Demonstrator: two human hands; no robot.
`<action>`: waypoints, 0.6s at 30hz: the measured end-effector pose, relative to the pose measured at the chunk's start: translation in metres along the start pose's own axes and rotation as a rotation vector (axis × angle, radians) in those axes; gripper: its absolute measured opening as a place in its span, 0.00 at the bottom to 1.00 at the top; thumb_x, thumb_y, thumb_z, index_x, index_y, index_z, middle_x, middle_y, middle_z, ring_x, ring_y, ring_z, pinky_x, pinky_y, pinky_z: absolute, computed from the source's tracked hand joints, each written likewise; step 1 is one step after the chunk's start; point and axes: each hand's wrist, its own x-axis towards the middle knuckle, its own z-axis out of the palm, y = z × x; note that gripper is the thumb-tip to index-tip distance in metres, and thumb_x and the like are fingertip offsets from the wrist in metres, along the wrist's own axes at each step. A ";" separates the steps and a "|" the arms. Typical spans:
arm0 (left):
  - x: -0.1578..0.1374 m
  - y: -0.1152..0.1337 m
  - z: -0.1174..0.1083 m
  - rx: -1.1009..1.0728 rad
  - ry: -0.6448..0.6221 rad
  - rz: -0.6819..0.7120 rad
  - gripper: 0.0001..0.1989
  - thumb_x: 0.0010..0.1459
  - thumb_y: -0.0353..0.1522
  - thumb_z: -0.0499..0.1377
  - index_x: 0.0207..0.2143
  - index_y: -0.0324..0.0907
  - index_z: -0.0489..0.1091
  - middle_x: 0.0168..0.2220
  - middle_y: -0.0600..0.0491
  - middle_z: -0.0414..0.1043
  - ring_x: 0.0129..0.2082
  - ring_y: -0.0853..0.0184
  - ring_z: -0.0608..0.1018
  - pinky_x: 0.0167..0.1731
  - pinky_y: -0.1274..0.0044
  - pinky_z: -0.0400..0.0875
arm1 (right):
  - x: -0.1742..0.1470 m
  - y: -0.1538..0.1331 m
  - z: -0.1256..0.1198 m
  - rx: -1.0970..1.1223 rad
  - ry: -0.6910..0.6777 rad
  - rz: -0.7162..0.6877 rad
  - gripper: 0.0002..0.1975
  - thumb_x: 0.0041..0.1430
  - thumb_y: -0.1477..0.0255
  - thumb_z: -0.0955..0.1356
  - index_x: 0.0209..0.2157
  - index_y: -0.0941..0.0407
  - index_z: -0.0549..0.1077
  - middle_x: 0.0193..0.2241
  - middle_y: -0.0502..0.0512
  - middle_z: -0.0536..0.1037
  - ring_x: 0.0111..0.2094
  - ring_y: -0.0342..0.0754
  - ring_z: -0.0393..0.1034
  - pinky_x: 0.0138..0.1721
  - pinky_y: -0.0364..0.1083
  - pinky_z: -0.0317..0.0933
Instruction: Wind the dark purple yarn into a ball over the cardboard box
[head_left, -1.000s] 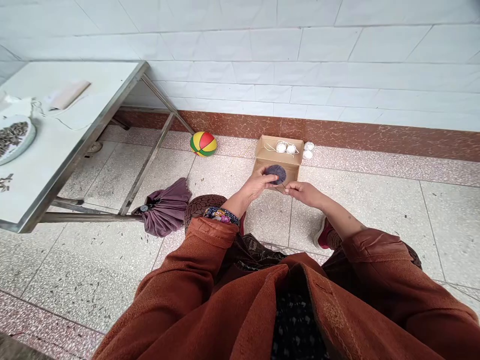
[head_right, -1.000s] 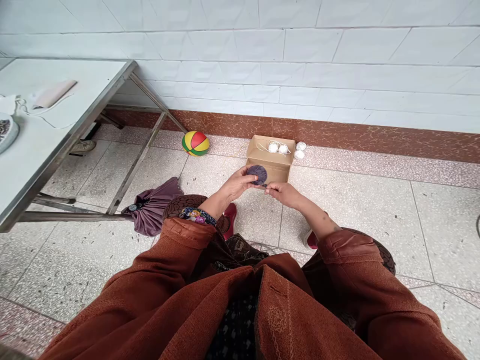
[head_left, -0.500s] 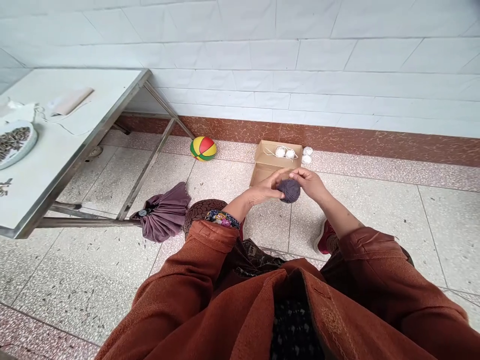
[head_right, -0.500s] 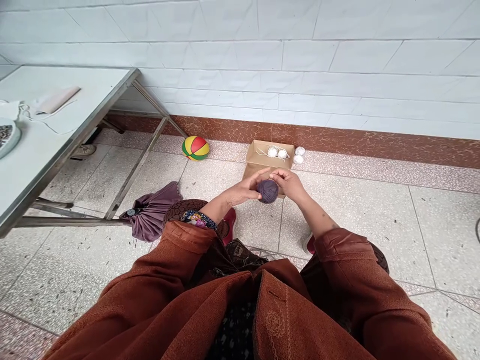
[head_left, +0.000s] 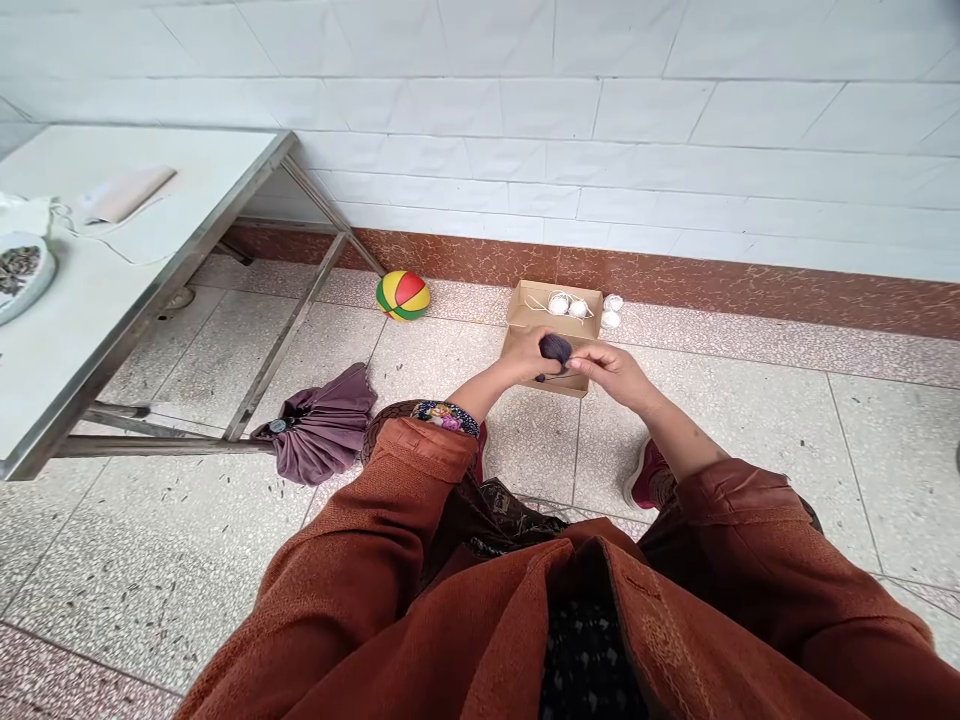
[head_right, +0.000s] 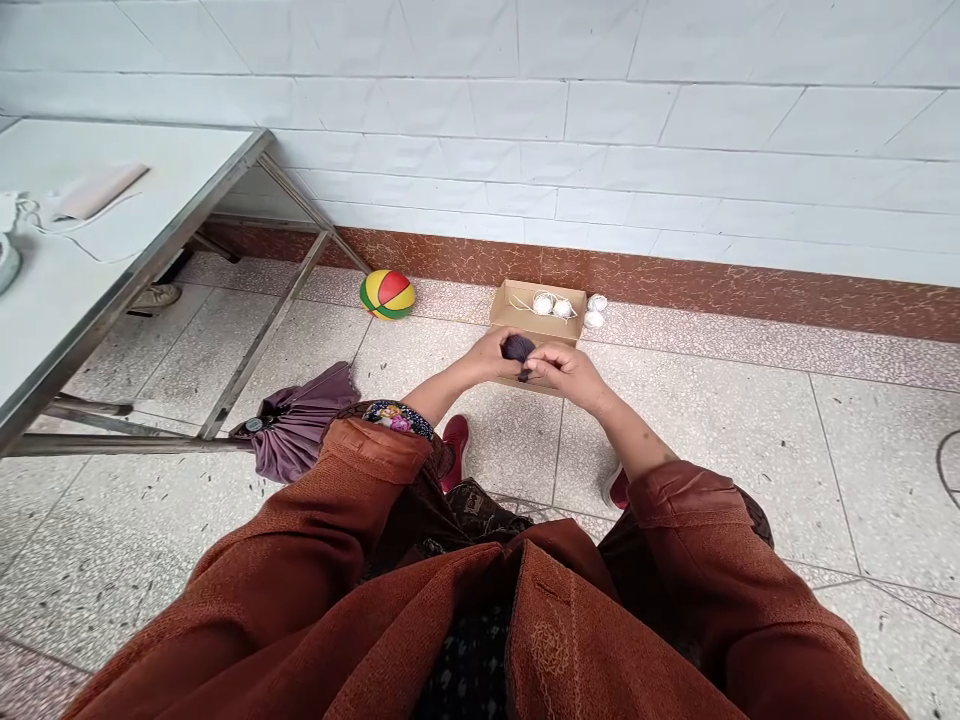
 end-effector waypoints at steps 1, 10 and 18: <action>-0.003 0.000 0.002 -0.028 -0.092 -0.003 0.37 0.37 0.30 0.70 0.53 0.42 0.70 0.49 0.47 0.72 0.49 0.56 0.74 0.53 0.63 0.68 | 0.002 0.002 -0.003 -0.001 0.059 -0.001 0.14 0.63 0.56 0.68 0.33 0.52 0.78 0.33 0.54 0.78 0.36 0.51 0.70 0.43 0.50 0.64; -0.022 0.015 0.005 -0.611 -0.521 -0.015 0.42 0.44 0.29 0.69 0.63 0.50 0.63 0.59 0.44 0.68 0.56 0.57 0.73 0.52 0.65 0.70 | 0.008 0.032 -0.006 -0.060 0.260 0.152 0.16 0.61 0.56 0.67 0.29 0.54 0.73 0.28 0.52 0.73 0.32 0.49 0.66 0.38 0.48 0.60; -0.010 0.012 0.002 -0.694 -0.053 -0.085 0.26 0.46 0.31 0.67 0.50 0.40 0.70 0.52 0.42 0.73 0.50 0.59 0.76 0.52 0.63 0.71 | -0.001 0.024 0.013 -0.071 0.014 0.123 0.17 0.60 0.56 0.67 0.27 0.53 0.73 0.28 0.53 0.76 0.33 0.50 0.67 0.38 0.48 0.61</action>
